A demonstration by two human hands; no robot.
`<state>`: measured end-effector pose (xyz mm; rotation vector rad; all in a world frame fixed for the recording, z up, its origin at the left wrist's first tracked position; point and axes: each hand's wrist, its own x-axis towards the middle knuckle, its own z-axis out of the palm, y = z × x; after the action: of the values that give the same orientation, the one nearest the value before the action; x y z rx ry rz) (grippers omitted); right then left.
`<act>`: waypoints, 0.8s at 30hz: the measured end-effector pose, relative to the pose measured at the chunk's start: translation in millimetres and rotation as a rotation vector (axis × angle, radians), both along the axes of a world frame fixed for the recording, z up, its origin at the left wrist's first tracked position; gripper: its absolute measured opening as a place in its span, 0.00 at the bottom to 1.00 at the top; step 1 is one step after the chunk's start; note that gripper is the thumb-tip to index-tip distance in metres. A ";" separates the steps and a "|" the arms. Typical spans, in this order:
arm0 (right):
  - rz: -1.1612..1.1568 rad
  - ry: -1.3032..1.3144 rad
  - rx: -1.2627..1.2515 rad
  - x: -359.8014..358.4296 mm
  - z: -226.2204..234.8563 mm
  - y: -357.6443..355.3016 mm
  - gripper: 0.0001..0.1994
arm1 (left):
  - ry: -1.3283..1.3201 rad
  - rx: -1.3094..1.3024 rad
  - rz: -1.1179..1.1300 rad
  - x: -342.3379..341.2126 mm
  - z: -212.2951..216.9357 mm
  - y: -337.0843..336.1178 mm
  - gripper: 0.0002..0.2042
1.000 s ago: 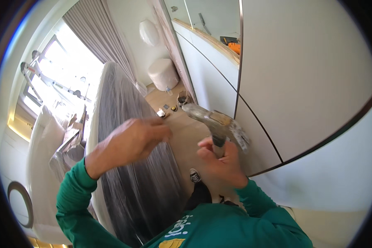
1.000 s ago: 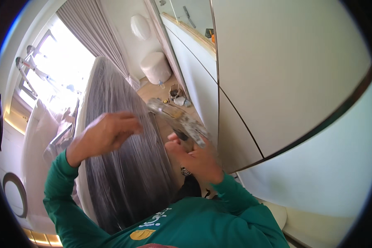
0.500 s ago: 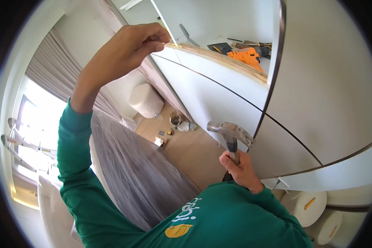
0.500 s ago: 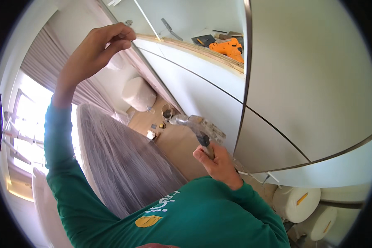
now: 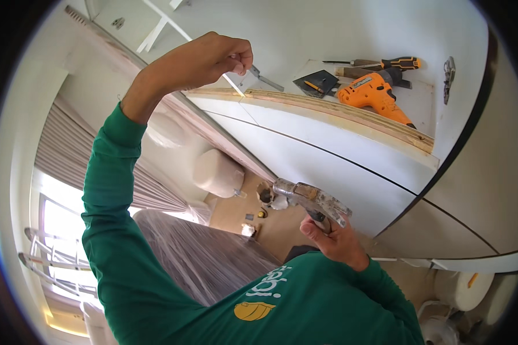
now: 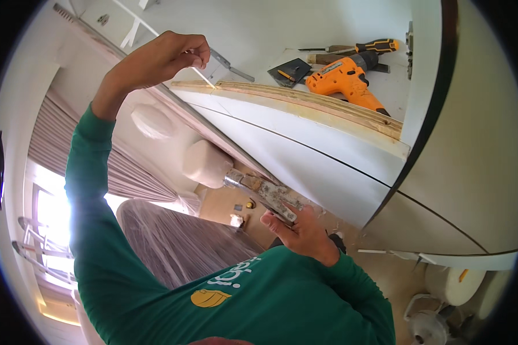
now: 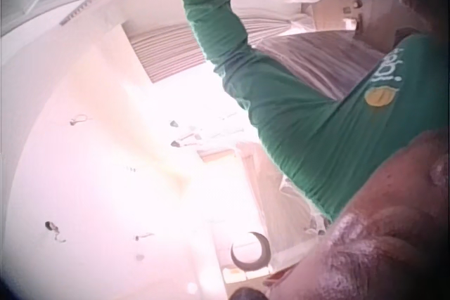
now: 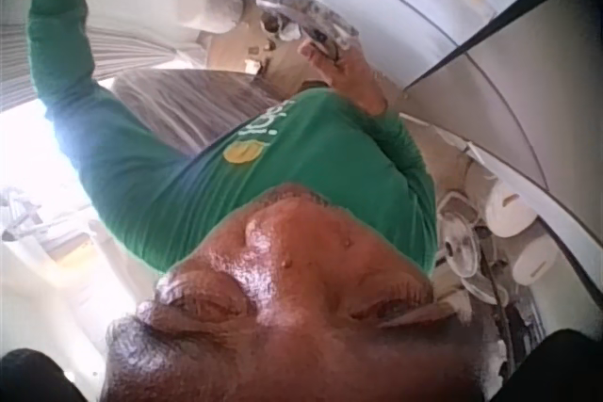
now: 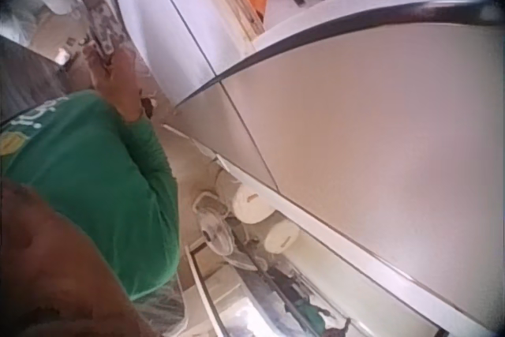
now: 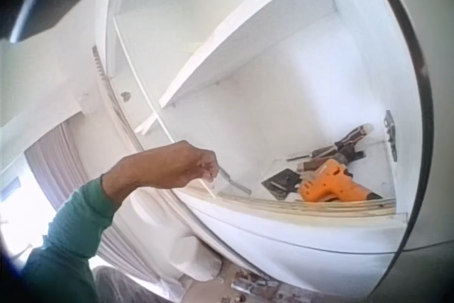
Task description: The person aligns a metal bracket against a wooden frame inside a cabinet, marks the placement with a pencil, and hammers a small nail to secure it before using a screwdriver.
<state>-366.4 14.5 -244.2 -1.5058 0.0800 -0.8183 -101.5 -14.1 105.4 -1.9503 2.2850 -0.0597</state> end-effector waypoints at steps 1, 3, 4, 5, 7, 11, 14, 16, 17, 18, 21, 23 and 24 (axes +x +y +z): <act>-0.015 0.009 0.026 7.9 -1.1 1.7 0.10 | 0.020 0.030 0.014 4.9 -1.2 -6.6 0.02; -0.046 0.036 0.067 19.5 -2.9 5.3 0.10 | 0.068 0.079 0.041 13.8 -6.9 -16.2 0.02; -0.049 0.024 0.114 24.9 -1.8 8.4 0.10 | -0.007 0.062 -0.048 21.2 -11.5 -21.1 0.02; -0.053 0.009 0.156 30.3 0.3 11.4 0.09 | -0.083 0.040 -0.137 30.4 -17.8 -25.2 0.02; -0.077 -0.036 0.188 43.5 -1.1 16.5 0.09 | -0.195 0.031 -0.248 44.8 -26.4 -34.9 0.03; -0.087 -0.052 0.238 68.3 -2.7 28.4 0.07 | -0.305 0.073 -0.292 66.1 -39.1 -45.2 0.02; -0.084 -0.051 0.304 86.0 0.6 37.7 0.06 | -0.343 0.065 -0.309 81.2 -46.1 -46.7 0.02; -0.090 -0.103 0.360 99.7 2.2 45.8 0.06 | -0.369 0.043 -0.317 88.2 -48.1 -46.7 0.02; -0.089 -0.146 0.404 107.3 3.4 51.4 0.06 | -0.385 0.032 -0.317 91.3 -48.6 -46.4 0.02; -0.087 -0.189 0.447 114.1 4.5 55.6 0.06 | -0.401 0.020 -0.317 93.9 -49.0 -46.1 0.02; -0.109 -0.181 0.446 129.8 5.7 62.5 0.05 | -0.439 0.001 -0.361 99.3 -52.5 -46.7 0.02; -0.135 -0.208 0.413 141.1 2.4 65.1 0.06 | -0.470 0.001 -0.367 99.3 -54.5 -47.2 0.02; -0.146 -0.220 0.396 145.4 0.6 65.8 0.06 | -0.485 0.000 -0.367 99.6 -55.6 -47.2 0.03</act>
<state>-221.0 80.2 -243.6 -1.0408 0.1792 -1.0149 -1.9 -61.3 49.8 -1.3010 2.2535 -0.5072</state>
